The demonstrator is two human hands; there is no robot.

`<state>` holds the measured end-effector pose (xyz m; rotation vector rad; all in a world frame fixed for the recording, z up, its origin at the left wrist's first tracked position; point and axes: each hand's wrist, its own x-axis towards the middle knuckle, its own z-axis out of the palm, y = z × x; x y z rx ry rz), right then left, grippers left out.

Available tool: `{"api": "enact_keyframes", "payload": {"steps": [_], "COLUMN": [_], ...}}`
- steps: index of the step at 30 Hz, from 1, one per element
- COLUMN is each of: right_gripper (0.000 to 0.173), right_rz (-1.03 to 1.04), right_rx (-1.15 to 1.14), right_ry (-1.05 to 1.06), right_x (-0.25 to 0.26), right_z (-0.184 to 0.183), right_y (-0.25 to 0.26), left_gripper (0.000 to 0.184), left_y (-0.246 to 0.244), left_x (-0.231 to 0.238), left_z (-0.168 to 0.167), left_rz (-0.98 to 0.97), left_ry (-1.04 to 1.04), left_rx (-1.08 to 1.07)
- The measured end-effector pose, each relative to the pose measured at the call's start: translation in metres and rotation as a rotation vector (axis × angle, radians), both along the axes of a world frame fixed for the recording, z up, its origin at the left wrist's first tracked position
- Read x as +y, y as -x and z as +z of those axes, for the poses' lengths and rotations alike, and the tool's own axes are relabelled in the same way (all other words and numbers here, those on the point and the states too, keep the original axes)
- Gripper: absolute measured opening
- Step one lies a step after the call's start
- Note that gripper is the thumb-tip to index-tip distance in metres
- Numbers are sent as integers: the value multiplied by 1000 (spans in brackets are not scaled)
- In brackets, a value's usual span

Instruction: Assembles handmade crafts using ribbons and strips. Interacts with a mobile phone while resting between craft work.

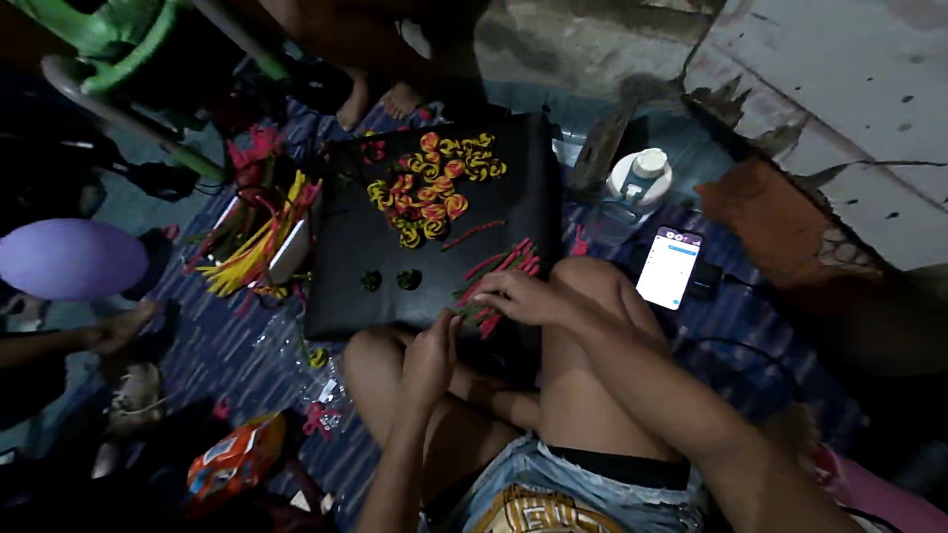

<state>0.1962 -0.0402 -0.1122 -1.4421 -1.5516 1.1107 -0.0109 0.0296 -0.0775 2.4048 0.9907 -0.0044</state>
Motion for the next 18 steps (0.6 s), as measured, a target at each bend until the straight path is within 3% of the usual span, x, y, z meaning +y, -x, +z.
{"api": "enact_keyframes", "payload": {"steps": [5, 12, 18], "right_gripper": [52, 13, 26], "right_rz": [-89, -349, -334], "right_rx": [182, 387, 418], "right_ry": [-109, -28, -7], "right_x": [-4, -5, -6], "right_z": [-10, -2, 0], "right_y": [-1, 10, 15], "left_gripper": [32, 34, 36], "left_y": [6, -1, -11], "left_x": [9, 5, -1], "left_z": [-11, -13, -11], "left_rz": [34, 38, 49], "left_ry": [109, 113, 40], "left_rx": [-203, -260, -181]}}
